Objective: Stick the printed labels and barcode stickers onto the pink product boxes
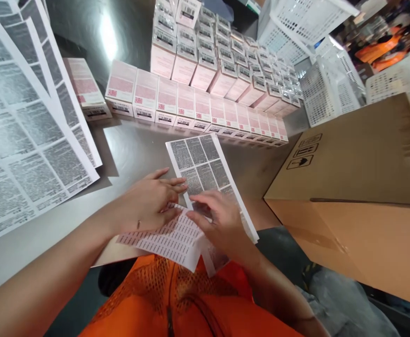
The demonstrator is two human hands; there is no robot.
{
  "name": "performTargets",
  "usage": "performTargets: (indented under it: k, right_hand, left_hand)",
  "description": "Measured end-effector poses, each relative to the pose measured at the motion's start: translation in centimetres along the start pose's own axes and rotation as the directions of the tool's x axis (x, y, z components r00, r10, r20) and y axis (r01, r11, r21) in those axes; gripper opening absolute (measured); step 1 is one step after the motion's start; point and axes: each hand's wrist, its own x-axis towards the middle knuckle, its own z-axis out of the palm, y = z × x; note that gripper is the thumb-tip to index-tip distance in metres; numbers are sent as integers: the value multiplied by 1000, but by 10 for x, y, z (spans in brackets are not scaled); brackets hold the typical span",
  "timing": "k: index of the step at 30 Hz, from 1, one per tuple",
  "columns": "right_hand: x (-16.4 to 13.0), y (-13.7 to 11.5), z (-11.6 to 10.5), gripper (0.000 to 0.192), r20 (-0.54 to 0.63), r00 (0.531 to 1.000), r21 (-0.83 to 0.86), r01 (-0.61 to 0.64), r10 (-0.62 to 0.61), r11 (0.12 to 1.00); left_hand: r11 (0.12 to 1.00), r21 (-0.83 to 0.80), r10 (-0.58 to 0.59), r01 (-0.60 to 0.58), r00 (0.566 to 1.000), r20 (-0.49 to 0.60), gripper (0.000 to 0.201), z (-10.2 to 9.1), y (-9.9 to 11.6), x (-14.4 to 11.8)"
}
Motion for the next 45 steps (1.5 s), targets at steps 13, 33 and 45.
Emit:
performTargets:
  k: [13,33,45]
  right_hand:
    - [-5,-6,-9,17,60,998,-125,34,-27,992]
    - [-18,-19,-2,16,177,935,-434,354,-307,828]
    - [29,55,-38,46,-46,913,459,-340,404,821]
  left_hand:
    - [999,-28,-17,16,999,-28,20,-1,-3,1]
    - [999,-35,-25,25,1000,6,18,-1,-2,2]
    - [999,-45,-30,31,999,12,15,1,-4,1]
